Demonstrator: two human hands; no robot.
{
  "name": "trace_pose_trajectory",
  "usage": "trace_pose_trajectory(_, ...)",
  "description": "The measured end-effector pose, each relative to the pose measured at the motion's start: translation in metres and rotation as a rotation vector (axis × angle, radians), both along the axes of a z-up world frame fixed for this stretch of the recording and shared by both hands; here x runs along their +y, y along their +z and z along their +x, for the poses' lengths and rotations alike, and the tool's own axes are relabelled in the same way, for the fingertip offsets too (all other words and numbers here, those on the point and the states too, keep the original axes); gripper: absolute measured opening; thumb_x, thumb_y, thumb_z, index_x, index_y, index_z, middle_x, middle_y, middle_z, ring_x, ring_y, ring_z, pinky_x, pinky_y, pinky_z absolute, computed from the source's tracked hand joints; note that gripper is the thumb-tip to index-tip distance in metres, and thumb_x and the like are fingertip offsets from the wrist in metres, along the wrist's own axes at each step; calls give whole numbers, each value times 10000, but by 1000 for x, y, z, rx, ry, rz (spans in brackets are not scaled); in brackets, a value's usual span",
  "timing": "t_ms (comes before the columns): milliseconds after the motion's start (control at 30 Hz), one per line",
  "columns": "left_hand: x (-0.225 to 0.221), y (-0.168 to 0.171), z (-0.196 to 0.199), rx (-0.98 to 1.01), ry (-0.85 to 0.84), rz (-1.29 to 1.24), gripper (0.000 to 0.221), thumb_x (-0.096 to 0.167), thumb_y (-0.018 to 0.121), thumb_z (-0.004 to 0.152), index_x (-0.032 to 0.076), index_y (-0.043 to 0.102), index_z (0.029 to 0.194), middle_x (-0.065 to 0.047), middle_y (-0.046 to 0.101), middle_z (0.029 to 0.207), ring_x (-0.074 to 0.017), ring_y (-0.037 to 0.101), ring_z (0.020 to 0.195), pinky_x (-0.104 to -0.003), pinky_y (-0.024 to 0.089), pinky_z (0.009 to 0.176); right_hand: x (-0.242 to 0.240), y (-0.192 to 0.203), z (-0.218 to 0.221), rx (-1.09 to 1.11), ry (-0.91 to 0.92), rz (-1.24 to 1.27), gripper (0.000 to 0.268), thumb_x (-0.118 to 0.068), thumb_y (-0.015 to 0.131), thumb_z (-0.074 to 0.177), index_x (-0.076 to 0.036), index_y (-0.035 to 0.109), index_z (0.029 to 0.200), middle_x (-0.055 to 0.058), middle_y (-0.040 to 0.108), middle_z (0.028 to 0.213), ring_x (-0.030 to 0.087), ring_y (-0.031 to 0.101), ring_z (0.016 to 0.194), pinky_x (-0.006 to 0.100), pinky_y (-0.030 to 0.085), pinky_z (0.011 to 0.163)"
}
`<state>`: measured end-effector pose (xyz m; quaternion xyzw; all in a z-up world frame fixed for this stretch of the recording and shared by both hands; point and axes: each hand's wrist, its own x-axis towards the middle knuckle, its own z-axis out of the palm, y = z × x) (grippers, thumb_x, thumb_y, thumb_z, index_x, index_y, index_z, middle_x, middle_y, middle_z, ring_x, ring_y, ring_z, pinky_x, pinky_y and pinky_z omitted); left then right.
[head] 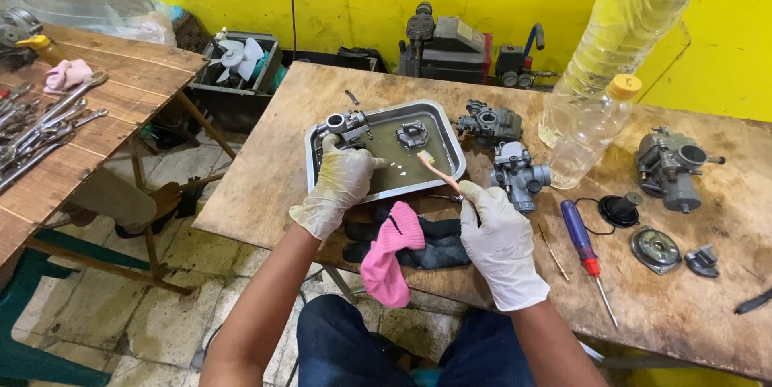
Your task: The person scrubs small metal carburetor parts with a toothbrush in a tray of liquid, then wipes them with a pink cloth. The person handles several parts one at a time, dipping and brushing each before wiping and placing them on the table.
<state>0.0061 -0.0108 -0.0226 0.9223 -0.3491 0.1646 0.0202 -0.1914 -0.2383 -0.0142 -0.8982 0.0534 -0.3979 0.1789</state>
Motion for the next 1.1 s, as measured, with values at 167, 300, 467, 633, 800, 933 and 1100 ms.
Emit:
trace_pose_trajectory(167, 5, -4, 11, 39, -28, -7, 422, 117, 727, 729, 326, 759, 1094, 55, 754, 936, -170, 730, 876, -674, 249, 1113, 0, -3, -1, 28, -102, -143, 321, -220, 701, 877, -399, 741, 1141, -82, 602, 837, 161, 691, 735, 308, 572, 671)
trace_pose_trajectory(300, 17, -11, 27, -25, -136, -45, 523, 5, 575, 783, 317, 749, 1166, 160, 769, 952, -217, 676, 1072, -599, 260, 1071, 5, 6, -7, 108, -81, -151, 398, -170, 687, 938, -278, 710, 1321, -37, 606, 916, 225, 646, 716, 387, 533, 579)
trace_pose_trajectory(467, 24, 1, 24, -180, -277, -162, 483, -33, 562, 733, 243, 775, 1067, 97, 715, 747, -274, 676, 754, -622, 339, 1013, 5, 2, -2, 174, -122, -228, 391, -199, 691, 973, -302, 695, 1349, -52, 670, 990, 199, 647, 747, 334, 521, 644)
trace_pose_trajectory(633, 36, -1, 31, -156, -347, -255, 367, -6, 567, 811, 200, 768, 1038, 41, 711, 760, -305, 686, 788, -621, 370, 1008, 7, -2, 0, 258, -210, -278, 393, -223, 707, 980, -345, 721, 1353, -65, 670, 963, 217, 655, 740, 353, 540, 690)
trace_pose_trajectory(800, 46, 7, 35, -85, -404, -368, 280, 15, 621, 885, 177, 783, 1045, 78, 748, 888, -279, 718, 1012, -621, 347, 1054, 10, -5, 1, 259, -178, -181, 392, -155, 743, 961, -293, 757, 1328, -37, 697, 1000, 177, 663, 810, 352, 494, 656)
trace_pose_trajectory(933, 51, 14, 35, -62, -364, -341, 233, 40, 621, 906, 176, 750, 1044, 45, 766, 922, -277, 725, 966, -580, 415, 1016, 16, 0, 0, 492, -283, -52, 447, -257, 692, 945, -368, 714, 1377, -54, 706, 1062, 196, 680, 920, 379, 535, 766)
trace_pose_trajectory(1100, 57, 10, 35, -59, -317, -327, 194, 96, 631, 949, 190, 721, 1093, 71, 770, 995, -242, 727, 1015, -535, 393, 1069, 18, 3, 4, 512, -282, 102, 421, -236, 644, 982, -368, 706, 1377, -10, 706, 1044, 150, 661, 843, 339, 466, 746)
